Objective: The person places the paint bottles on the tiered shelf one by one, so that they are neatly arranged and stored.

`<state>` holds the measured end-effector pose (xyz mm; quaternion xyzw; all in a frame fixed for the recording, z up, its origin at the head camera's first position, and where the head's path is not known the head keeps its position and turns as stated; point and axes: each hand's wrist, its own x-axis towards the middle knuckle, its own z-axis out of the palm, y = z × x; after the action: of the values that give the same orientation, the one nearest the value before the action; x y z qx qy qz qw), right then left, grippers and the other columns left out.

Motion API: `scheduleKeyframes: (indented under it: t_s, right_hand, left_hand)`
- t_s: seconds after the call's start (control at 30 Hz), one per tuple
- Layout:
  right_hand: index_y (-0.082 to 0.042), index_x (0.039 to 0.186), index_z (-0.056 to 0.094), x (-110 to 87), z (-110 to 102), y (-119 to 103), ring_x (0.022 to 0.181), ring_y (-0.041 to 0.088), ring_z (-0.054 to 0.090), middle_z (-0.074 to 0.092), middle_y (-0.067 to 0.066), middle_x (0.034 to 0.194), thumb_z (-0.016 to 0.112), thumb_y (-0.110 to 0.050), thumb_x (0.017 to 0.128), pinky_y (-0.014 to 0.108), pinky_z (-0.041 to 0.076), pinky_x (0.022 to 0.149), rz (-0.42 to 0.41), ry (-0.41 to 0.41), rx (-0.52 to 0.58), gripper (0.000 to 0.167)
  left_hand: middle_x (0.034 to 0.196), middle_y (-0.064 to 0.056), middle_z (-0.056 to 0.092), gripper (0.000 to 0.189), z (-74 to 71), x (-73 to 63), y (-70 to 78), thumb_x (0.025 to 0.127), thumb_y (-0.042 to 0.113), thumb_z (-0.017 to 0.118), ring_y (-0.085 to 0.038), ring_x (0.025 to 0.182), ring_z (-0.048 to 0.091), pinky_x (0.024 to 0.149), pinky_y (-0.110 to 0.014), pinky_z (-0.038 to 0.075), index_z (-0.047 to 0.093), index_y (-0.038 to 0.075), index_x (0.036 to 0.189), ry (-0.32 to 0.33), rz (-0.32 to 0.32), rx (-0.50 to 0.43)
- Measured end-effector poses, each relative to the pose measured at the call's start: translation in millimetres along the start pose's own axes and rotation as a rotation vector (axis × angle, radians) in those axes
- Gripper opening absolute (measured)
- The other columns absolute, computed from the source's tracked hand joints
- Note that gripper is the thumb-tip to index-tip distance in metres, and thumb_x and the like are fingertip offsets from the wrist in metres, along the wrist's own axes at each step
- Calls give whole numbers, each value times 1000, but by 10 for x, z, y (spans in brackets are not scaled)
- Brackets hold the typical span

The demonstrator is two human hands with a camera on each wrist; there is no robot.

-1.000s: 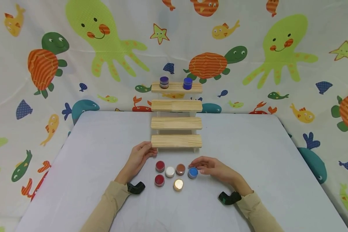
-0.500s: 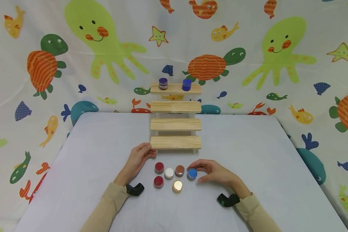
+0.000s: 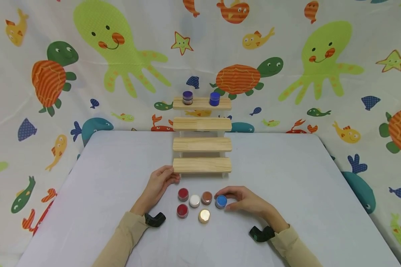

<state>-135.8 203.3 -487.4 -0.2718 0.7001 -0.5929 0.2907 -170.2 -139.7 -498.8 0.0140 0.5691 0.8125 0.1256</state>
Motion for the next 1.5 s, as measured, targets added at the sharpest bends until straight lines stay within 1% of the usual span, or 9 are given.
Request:
scheduleKeyframes:
  t_s: [0.2, 0.3, 0.43, 0.57, 0.67, 0.83, 1.13, 1.33, 1.5]
  right_hand:
    - [-4, 128, 62, -9, 81, -35, 118, 29, 56, 62, 13, 130, 71, 0, 88, 24, 44, 101, 66, 56, -15, 41]
    - [-2, 126, 63, -2, 107, -39, 115, 29, 59, 63, 15, 126, 73, 1, 86, 23, 46, 98, 47, 80, -35, 41]
    - [-1, 122, 65, 18, 119, -38, 109, 25, 61, 65, 16, 121, 76, 1, 83, 23, 48, 95, 23, 110, -54, 40]
    - [-2, 120, 66, 27, 125, -48, 106, 23, 61, 66, 16, 119, 77, 0, 82, 24, 48, 94, 30, 128, -59, 39]
    - [-2, 119, 67, 26, 124, -53, 106, 24, 61, 67, 14, 118, 78, 0, 82, 24, 48, 93, 46, 140, -68, 39]
    - [-2, 118, 67, 27, 124, -60, 106, 25, 61, 67, 13, 117, 78, -1, 81, 25, 48, 94, 70, 148, -63, 38]
    - [-2, 118, 67, 34, 121, -69, 105, 25, 62, 68, 13, 116, 79, -1, 80, 26, 48, 94, 66, 150, -60, 39]
    - [-2, 118, 68, 27, 100, -117, 104, 27, 63, 68, 13, 115, 79, -1, 81, 31, 50, 93, 78, 154, -57, 39]
    - [-5, 117, 68, 64, 75, -172, 106, 26, 62, 68, 10, 115, 78, -2, 81, 35, 50, 96, 115, 158, -61, 38]
  left_hand:
    - [100, -16, 63, 36, -4, -25, -18, 104, 19, 53, -20, 91, 63, 83, -28, 57, 50, -13, 121, 3, -9, 1]
    - [100, -16, 62, 35, -5, -30, -23, 105, 18, 53, -20, 91, 63, 83, -28, 57, 50, -13, 121, 3, -11, 6]
    - [100, -16, 62, 35, -4, -21, -19, 104, 18, 53, -19, 90, 63, 82, -28, 57, 50, -13, 121, 2, -1, 6]
    - [99, -16, 63, 35, 2, -13, -7, 104, 18, 54, -19, 90, 63, 82, -28, 57, 50, -13, 120, -1, 7, 3]
    - [100, -17, 63, 33, 7, -12, -3, 103, 18, 55, -20, 90, 63, 82, -28, 57, 51, -11, 119, 5, -2, 0]
    - [102, -20, 62, 31, 11, -10, -8, 103, 18, 55, -20, 91, 64, 83, -28, 57, 53, -9, 118, 18, -12, 2]
    - [108, -27, 59, 31, -3, -6, -8, 103, 19, 55, -19, 92, 64, 85, -28, 57, 53, -8, 118, 10, -4, 8]
    - [105, -22, 61, 31, 9, 8, -12, 104, 18, 55, -19, 92, 64, 85, -28, 57, 53, -9, 119, 2, 2, 16]
    - [102, -18, 62, 30, 8, 5, -12, 104, 17, 54, -19, 91, 64, 83, -28, 57, 53, -9, 118, 10, 0, 5]
